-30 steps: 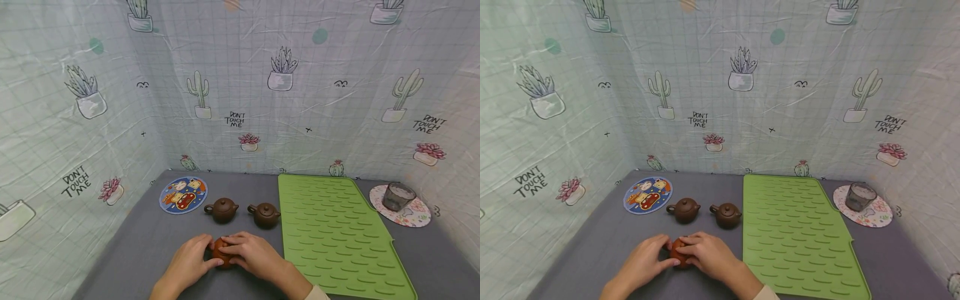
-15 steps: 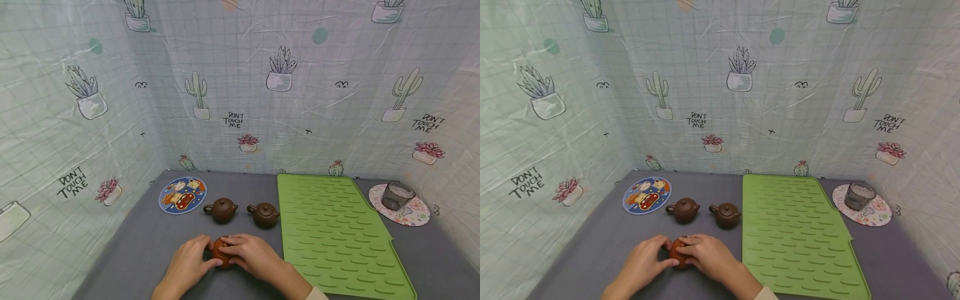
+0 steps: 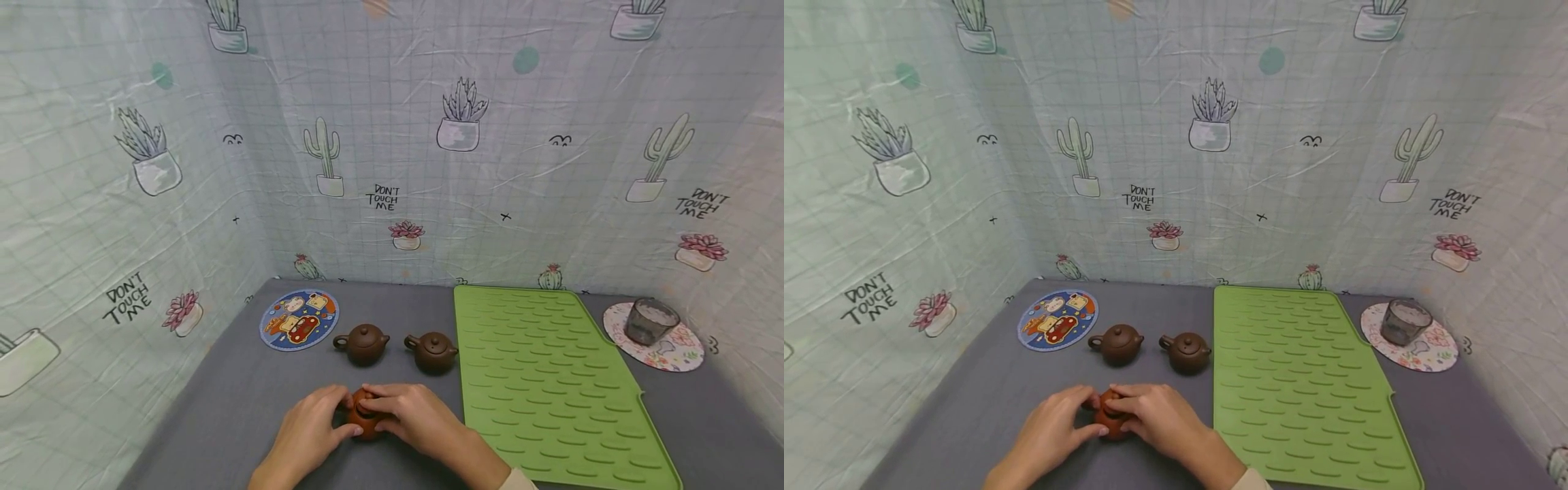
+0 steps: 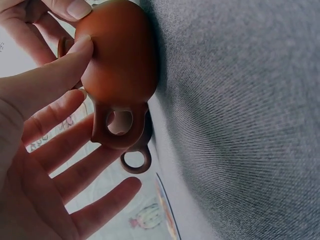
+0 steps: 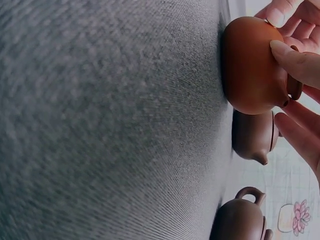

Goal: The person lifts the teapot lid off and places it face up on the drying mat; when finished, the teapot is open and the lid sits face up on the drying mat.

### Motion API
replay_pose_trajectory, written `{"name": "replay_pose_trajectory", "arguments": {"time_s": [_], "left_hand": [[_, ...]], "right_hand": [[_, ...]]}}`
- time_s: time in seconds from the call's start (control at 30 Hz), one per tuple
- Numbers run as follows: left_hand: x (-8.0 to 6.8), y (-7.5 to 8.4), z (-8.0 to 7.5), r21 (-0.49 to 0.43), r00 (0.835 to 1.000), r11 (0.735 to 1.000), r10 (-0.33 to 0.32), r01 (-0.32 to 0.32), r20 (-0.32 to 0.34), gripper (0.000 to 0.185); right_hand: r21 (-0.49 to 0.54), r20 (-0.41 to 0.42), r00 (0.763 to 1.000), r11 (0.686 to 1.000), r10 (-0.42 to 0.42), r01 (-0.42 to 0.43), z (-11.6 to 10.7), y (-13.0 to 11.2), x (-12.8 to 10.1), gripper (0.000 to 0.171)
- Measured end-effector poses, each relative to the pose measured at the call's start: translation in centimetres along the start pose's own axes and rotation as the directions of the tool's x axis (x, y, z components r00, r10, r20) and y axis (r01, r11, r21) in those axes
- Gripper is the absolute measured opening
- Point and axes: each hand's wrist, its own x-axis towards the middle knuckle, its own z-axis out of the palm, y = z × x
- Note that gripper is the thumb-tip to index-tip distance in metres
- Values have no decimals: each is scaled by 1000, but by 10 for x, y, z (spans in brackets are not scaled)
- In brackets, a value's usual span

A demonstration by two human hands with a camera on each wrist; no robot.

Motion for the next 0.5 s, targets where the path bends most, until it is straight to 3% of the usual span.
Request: {"name": "replay_pose_trajectory", "arguments": {"time_s": [0.2,0.5], "left_hand": [[0,0,1,-16,999,999,35,-35,-8,30],[2,-1,-1,-8,999,999,48,-48,25,30]], "right_hand": [[16,-27,999,1000,23,-23,-5,1,1,43],[-36,-140,990,999,0,-5,-11,5,-1,31]]}}
